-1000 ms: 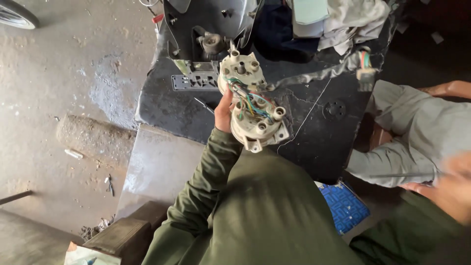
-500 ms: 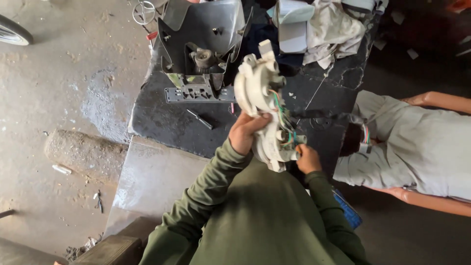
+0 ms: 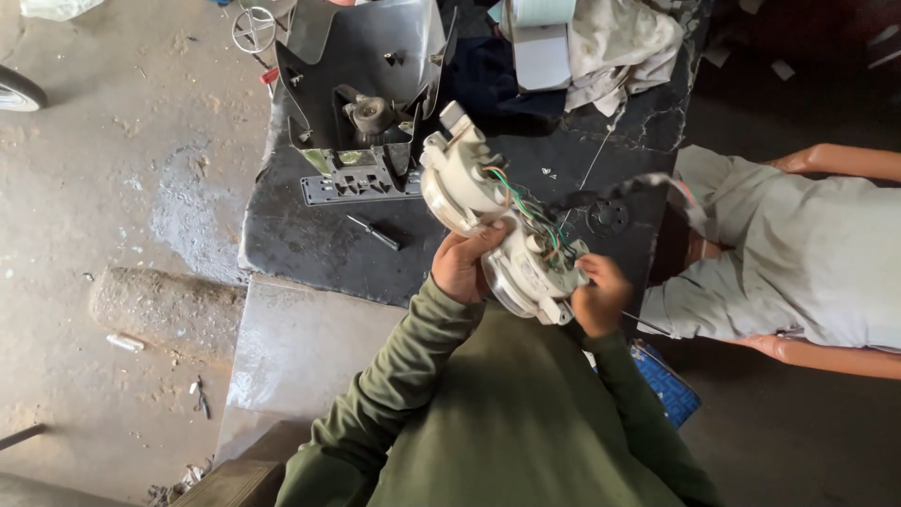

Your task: The person sits on the floor holding a motorcycle instrument cluster with two gauges, wipes it with a cloth, and uses a screwdriver to pry and work on the cluster housing. They flip the cluster over to work on its back with wiring, then continue prying at the gauge bezel with the screwdriver.

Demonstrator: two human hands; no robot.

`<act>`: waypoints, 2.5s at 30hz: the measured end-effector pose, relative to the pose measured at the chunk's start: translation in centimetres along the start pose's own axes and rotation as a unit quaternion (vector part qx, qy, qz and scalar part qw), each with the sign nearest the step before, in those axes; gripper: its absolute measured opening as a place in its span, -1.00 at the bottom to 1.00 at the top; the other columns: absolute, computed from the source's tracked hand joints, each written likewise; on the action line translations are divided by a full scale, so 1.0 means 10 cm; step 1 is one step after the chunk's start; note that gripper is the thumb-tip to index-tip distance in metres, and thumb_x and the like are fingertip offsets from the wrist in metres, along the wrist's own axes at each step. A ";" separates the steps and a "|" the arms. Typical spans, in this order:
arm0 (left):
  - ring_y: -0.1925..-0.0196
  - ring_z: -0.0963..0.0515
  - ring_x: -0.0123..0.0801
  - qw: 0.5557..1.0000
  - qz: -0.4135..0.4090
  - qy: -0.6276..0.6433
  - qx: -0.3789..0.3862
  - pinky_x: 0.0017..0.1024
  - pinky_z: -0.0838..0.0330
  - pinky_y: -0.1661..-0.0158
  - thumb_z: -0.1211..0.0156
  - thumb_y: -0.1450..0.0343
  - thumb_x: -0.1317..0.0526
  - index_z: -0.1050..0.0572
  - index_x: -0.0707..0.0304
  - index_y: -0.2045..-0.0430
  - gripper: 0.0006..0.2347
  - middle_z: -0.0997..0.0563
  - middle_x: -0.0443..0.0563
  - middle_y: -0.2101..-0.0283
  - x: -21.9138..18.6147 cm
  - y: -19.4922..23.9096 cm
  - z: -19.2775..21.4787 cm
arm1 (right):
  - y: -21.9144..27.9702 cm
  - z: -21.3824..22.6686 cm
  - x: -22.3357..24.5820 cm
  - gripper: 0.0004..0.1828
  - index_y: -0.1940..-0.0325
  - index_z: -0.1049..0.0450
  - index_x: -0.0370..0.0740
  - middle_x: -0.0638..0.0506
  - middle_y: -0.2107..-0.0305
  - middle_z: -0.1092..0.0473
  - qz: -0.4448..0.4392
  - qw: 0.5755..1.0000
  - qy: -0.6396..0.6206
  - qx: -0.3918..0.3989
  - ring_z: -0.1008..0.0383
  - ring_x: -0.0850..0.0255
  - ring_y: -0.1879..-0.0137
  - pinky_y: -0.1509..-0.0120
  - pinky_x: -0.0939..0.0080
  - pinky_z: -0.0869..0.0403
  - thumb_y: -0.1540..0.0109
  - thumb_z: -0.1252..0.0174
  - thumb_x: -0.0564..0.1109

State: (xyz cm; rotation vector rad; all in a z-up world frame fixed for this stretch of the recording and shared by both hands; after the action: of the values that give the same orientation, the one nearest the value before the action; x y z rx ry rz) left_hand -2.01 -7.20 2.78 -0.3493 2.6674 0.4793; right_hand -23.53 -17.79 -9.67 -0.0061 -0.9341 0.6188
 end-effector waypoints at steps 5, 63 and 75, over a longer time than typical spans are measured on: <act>-0.04 -0.61 -0.20 0.994 -0.089 -0.044 -0.054 -0.26 -0.55 -0.05 -0.21 -0.47 0.34 -0.40 0.50 -0.16 -0.64 -0.58 0.16 -0.04 0.00 -0.07 0.18 | -0.13 0.73 0.78 -0.72 -0.07 -0.45 -0.41 -0.10 0.23 -0.50 -0.043 0.939 -0.330 -0.086 -0.49 0.17 0.10 -0.11 0.25 -0.50 -0.38 -0.20 -0.13; 0.02 -0.68 -0.20 0.963 0.083 -0.255 -0.019 -0.30 -0.62 -0.01 -0.34 -0.38 0.04 -0.34 0.56 -0.19 -0.39 -0.62 0.25 -0.01 -1.44 0.27 1.13 | -0.67 -0.18 1.93 -0.27 -0.36 -0.28 -0.54 -0.17 -0.10 -0.46 -0.190 0.862 -0.459 0.098 -0.48 0.16 -0.22 -0.39 0.20 -0.42 -0.26 -0.28 0.00; -0.07 -0.60 -0.11 0.972 0.070 -0.222 0.027 -0.23 -0.54 -0.07 -0.36 -0.39 0.17 -0.25 0.57 -0.20 -0.42 -0.51 0.31 -0.10 -1.31 0.35 1.15 | -0.34 -0.19 1.67 -0.16 -0.42 -0.21 -0.53 -0.16 -0.12 -0.42 -0.194 0.845 -0.493 0.066 -0.45 0.15 -0.26 -0.43 0.19 -0.39 -0.24 -0.32 0.06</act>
State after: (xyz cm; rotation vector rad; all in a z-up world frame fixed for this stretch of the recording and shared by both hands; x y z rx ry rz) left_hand 12.50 2.58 -0.50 -0.0280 2.2692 0.4628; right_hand -13.16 -11.81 2.61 0.6711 -1.8279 0.2703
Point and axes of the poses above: each hand's wrist, its own y-axis away from the middle knuckle, its own z-axis out of the back of the hand, x = y × z, the point moved 5 cm from there along -y, towards the middle knuckle
